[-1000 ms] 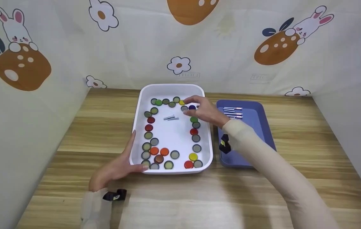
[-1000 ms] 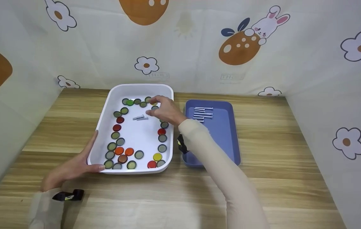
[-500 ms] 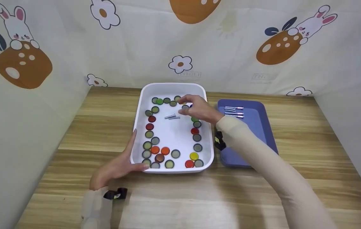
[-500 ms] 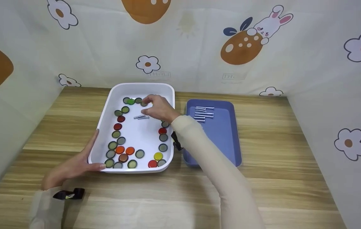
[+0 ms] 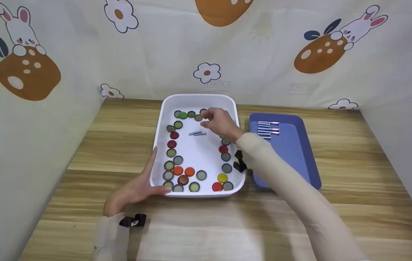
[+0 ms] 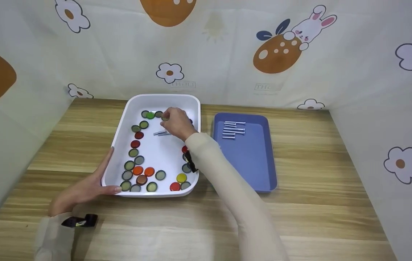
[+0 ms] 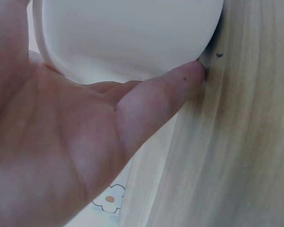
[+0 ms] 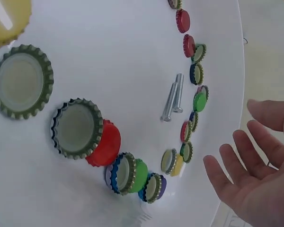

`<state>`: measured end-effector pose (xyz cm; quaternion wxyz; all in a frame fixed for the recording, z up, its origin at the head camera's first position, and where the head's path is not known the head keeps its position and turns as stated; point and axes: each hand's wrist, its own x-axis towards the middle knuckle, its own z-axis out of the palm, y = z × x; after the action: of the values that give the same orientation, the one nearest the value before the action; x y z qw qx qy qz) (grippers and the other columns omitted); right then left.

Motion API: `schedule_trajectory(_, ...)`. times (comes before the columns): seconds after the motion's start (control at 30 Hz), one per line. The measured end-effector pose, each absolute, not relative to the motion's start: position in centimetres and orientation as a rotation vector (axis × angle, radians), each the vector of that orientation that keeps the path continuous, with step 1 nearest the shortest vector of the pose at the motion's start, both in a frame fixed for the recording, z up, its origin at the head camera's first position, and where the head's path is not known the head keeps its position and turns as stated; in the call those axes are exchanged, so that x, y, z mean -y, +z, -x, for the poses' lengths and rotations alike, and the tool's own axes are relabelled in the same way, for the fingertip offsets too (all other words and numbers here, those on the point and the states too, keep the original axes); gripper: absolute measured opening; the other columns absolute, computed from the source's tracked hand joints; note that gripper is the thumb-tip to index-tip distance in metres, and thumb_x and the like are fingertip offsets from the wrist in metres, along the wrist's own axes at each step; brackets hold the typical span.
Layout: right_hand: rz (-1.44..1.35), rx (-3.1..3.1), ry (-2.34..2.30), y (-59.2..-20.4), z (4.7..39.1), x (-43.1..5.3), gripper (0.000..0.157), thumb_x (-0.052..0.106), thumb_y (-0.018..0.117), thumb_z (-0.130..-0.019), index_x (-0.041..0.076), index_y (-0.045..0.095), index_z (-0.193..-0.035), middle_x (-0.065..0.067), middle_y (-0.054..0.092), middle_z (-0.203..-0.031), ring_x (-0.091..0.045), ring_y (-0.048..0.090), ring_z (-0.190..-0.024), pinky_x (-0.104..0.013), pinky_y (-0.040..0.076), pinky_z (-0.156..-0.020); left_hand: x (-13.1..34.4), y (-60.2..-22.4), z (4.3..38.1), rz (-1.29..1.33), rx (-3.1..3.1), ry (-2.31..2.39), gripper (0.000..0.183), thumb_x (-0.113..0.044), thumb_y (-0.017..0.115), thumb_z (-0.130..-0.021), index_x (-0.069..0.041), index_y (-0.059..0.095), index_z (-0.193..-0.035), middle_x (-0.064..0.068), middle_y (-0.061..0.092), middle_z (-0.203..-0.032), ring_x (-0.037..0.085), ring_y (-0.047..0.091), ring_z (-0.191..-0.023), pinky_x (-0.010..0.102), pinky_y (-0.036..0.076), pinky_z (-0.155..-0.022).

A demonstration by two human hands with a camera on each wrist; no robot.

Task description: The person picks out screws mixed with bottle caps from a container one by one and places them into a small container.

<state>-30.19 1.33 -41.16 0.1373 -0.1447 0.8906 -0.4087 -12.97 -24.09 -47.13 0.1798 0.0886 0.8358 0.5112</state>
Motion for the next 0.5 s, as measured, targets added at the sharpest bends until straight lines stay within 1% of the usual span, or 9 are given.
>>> schedule_trajectory(0.13, 0.422, -2.587, -1.23, -41.8, 30.2, -1.1, 0.028, 0.01, 0.066, -0.095, 0.002, 0.067, -0.122, -0.012, 0.067, -0.118, -0.023, 0.062, -0.11, -0.034, 0.053, -0.096, 24.1, -47.2, 12.9, -0.274, -2.362, 1.464, 0.124, -0.026, 0.08, -0.085, -0.025, -0.02, -0.159, 0.018, 0.008, -0.168, 0.033, 0.041, -0.135, 0.055, 0.011, -0.125)
schedule_trajectory(0.27, 0.415, -2.588, -1.263, -42.4, 30.3, -0.8, 0.024, 0.01, 0.065, -0.096, 0.004, 0.069, -0.118, -0.01, 0.068, -0.115, -0.021, 0.064, -0.106, -0.03, 0.055, -0.092, 24.1, -47.2, 12.9, -0.266, -2.353, 1.46, 0.124, -0.026, 0.079, -0.085, -0.027, -0.021, -0.158, 0.017, 0.005, -0.169, 0.034, 0.04, -0.139, 0.056, 0.01, -0.126)
schedule_trajectory(0.5, 0.421, -2.581, -1.327, -43.0, 30.3, -0.5, 0.023, 0.008, 0.066, -0.095, 0.003, 0.07, -0.117, -0.011, 0.07, -0.112, -0.021, 0.064, -0.103, -0.03, 0.055, -0.09, 24.1, -46.9, 12.9, -0.188, -2.356, 1.408, 0.126, -0.031, 0.08, -0.085, -0.033, -0.023, -0.157, 0.015, 0.003, -0.17, 0.036, 0.031, -0.147, 0.055, 0.007, -0.126)
